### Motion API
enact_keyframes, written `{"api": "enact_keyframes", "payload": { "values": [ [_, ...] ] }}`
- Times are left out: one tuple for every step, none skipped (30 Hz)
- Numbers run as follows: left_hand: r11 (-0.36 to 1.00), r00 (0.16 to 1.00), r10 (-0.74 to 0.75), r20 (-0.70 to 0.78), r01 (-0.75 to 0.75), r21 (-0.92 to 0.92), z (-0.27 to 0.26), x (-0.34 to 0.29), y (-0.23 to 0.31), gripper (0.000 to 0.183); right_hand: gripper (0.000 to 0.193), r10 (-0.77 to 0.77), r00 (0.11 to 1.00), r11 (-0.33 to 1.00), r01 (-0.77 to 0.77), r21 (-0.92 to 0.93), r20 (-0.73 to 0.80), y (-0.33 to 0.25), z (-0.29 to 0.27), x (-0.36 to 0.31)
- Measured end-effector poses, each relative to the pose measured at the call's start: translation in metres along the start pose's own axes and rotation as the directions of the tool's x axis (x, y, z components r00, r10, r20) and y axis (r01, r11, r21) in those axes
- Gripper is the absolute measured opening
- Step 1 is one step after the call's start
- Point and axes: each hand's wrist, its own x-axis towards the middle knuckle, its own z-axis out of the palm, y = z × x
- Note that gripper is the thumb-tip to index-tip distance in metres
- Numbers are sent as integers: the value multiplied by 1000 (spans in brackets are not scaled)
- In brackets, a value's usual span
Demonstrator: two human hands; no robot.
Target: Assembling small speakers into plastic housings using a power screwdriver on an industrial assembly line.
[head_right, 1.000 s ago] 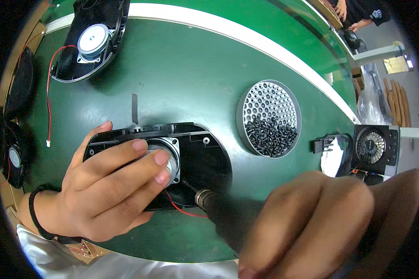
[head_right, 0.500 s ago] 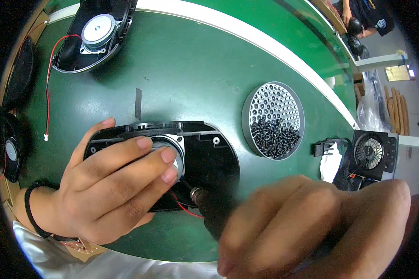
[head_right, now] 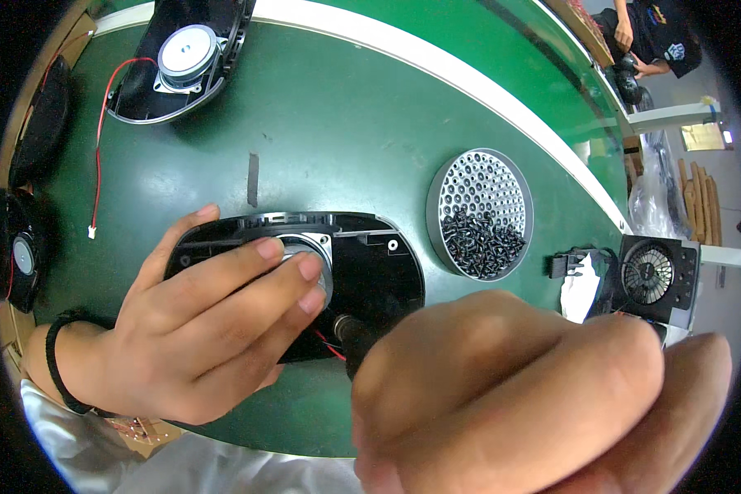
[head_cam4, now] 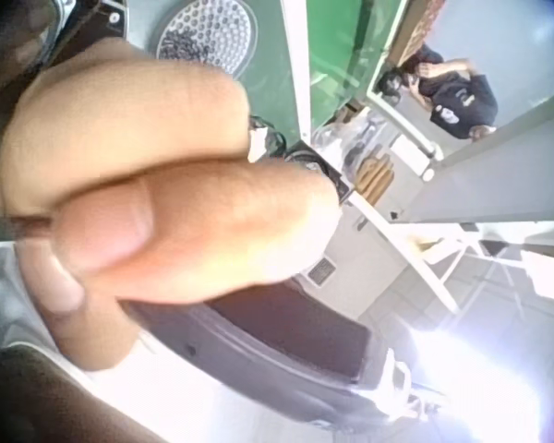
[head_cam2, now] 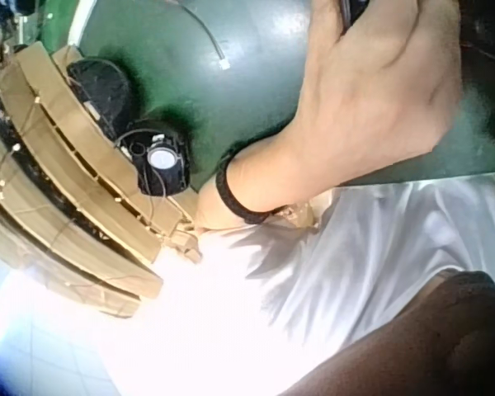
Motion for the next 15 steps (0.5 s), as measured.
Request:
{"api": "enact_keyframes", "payload": {
  "values": [
    [999, 999, -32, 31, 32, 17, 1, -5, -2, 40, 33, 12, 1000, 999, -12, 35, 10, 10, -3, -3],
    [999, 999, -33, 34, 32, 23, -2, -5, -2, 40, 34, 11, 1000, 999, -11, 31, 6, 11, 0, -1],
    [999, 998, -33, 56, 33, 6, -4, -3, -1, 44, 34, 4, 1000, 1000, -4, 16, -2, 13, 4, 5],
    [999, 996, -33, 80, 34, -10, -7, -2, 0, 47, 35, -3, 1000, 1000, 3, 2, -9, 9, 3, 3],
    [1000, 997, -25, 78, 26, -7, -7, -1, 0, 47, 37, -3, 1000, 999, 4, 41, -13, 6, 2, -2],
    [1000, 999, -19, 45, 20, -11, -4, -3, -2, 51, 36, 1, 1000, 997, -2, 73, 7, 11, 3, 4],
    [1000, 1000, -14, 13, 14, -13, -1, -5, -3, 54, 36, 8, 999, 995, -13, 104, 48, 15, -1, 5],
    [1000, 1000, -11, 17, 11, -6, -1, -8, -4, 54, 36, 13, 996, 990, -25, 135, 90, 18, -4, 5],
    [1000, 999, -19, 30, 19, 12, -3, -4, -3, 56, 37, 9, 999, 995, -12, 100, 34, 10, 2, 4],
    [999, 999, -28, 45, 27, 30, -6, -1, -2, 58, 37, -51, 996, 990, 60, 126, -75, 2, 9, 7],
    [998, 990, -66, 127, 65, 15, -16, 1, 4, 64, 35, -35, 997, 998, 39, 55, -74, -15, 3, 10],
    [998, 989, -62, 138, 59, 28, -28, 5, 9, 64, 33, -13, 997, 1000, 14, 8, -72, -28, -16, 13],
    [994, 963, -107, 247, 102, 31, -40, 12, 14, 69, 24, -221, 974, 955, 225, 190, -43, -45, -48, 27],
    [988, 920, -154, 359, 146, 50, -49, 19, 17, 75, 14, -298, 943, 894, 330, 305, -148, -51, -67, 31],
    [987, 899, -152, 410, 156, 23, -56, 24, 16, 86, 13, -325, 931, 921, 351, 167, -164, -53, -78, 36]
  ]
}}
